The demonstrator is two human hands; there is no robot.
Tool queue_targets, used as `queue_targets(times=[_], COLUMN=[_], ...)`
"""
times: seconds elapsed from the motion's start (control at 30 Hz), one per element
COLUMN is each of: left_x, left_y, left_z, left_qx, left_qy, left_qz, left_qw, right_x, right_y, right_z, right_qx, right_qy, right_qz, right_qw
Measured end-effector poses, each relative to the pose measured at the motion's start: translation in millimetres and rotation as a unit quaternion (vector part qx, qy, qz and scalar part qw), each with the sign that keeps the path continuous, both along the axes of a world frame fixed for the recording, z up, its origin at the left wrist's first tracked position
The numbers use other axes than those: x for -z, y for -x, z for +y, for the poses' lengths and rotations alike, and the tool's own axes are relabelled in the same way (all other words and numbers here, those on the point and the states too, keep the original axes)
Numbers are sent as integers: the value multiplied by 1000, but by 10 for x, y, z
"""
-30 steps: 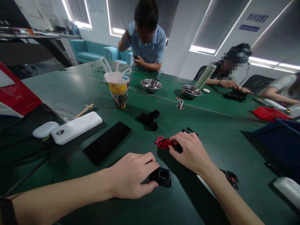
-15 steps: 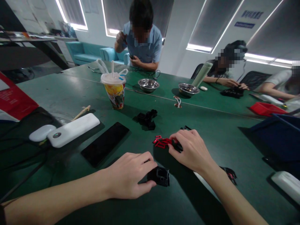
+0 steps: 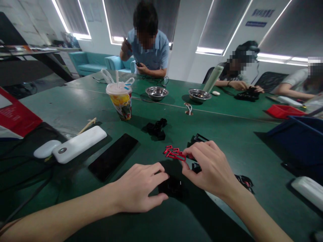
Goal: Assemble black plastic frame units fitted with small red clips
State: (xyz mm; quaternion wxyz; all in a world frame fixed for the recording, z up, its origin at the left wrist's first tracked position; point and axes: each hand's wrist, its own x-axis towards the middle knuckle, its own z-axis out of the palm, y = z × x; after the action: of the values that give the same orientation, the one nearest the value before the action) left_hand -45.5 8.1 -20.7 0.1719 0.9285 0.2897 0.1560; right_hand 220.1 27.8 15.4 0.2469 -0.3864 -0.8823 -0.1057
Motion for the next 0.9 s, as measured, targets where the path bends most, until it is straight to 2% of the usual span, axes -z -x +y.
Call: queue_targets(times=[0.37,0.57,0.67,0.77,0.9], left_x=[6,-24,-31,-16,20], left_y=[7,-7,-3,5,7], left_z=[2,-3,-9,-4,17], left_qx=[2,-2,1,-2,-5], left_qy=[14,22,14,-33,-145], left_qz=[0,-2,-37,-104,-179], left_qw=[1000,1000,999,994,973], right_x=[-34,34,66,69,56], right_y=[-66,-67,-49,0,97], right_z=[-227,-283,-325,-367,-406], right_qx=[-24,-15,-15,-19,-28], right_qy=[-7,20,38,51,57], right_qz=[42,58,55,56,70], right_qw=[999,998,998,997,995])
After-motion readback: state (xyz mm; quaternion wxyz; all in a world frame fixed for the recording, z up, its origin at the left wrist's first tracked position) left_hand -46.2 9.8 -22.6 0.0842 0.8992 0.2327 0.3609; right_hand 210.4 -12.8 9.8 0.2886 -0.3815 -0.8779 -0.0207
